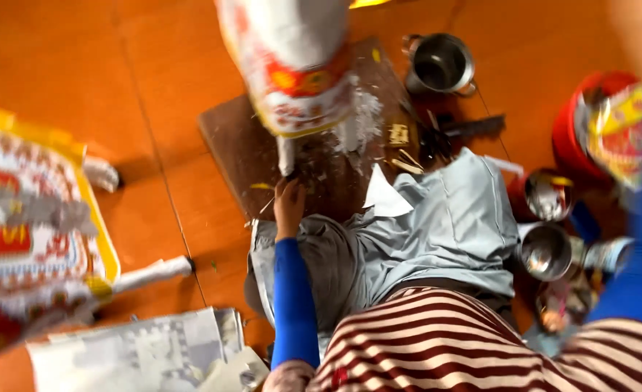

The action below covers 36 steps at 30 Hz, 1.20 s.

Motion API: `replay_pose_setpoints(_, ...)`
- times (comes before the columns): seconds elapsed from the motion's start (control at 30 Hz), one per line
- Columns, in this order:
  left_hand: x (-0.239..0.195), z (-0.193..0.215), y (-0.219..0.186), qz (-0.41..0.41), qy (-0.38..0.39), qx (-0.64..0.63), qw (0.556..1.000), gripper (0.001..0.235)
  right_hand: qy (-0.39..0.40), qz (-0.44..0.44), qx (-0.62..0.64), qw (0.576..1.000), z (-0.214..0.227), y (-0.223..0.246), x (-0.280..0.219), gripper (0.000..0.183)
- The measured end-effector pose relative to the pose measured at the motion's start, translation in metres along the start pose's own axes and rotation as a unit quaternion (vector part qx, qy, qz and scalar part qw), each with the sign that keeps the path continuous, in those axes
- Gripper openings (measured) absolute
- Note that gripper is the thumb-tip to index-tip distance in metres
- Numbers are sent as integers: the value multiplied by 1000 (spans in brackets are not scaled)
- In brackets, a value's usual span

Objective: The person assembles and decorates paper votive offerings shaped like horses.

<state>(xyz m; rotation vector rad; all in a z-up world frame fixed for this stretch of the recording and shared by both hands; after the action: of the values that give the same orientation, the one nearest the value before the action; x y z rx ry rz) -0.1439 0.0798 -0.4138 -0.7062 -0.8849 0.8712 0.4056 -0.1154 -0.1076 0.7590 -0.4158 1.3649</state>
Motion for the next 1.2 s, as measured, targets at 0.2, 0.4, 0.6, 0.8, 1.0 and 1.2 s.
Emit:
replay_pose_setpoints(0.2,-51,-7,-101,24,101,-31,994,24,22,-511,359,780,-112,-3,-135,41)
replay_pose_setpoints(0.4,-178,-84,-203,15,380,-82,921,26,-126,-519,564,630,-301,-39,-185,9)
replay_pose_setpoints(0.6,-162,-80,-219,50,425,-24,903,28,-141,-607,639,452,-266,-10,-165,32)
replay_pose_setpoints(0.8,-86,-55,-220,96,296,84,947,25,-59,-427,117,895,-198,-95,-288,14)
replay_pose_setpoints(1.0,-81,-82,-237,67,283,34,956,22,99,-441,-192,871,-185,-118,-397,15)
replay_pose_setpoints(1.2,-75,-92,-266,36,309,36,950,23,2,-492,-25,870,-116,-83,-321,15)
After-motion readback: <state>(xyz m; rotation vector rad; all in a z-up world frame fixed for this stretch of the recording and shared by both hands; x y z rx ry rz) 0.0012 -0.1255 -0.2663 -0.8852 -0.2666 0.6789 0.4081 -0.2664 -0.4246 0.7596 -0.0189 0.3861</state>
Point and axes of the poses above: each hand's wrist, its own x-axis towards the middle knuckle, its own z-axis out of the back of the hand, y = z × x, the point moved 3 cm from there along x, towards the middle knuckle, and after that the axes turned 5 degrees about -y, right-handed, at the moved point
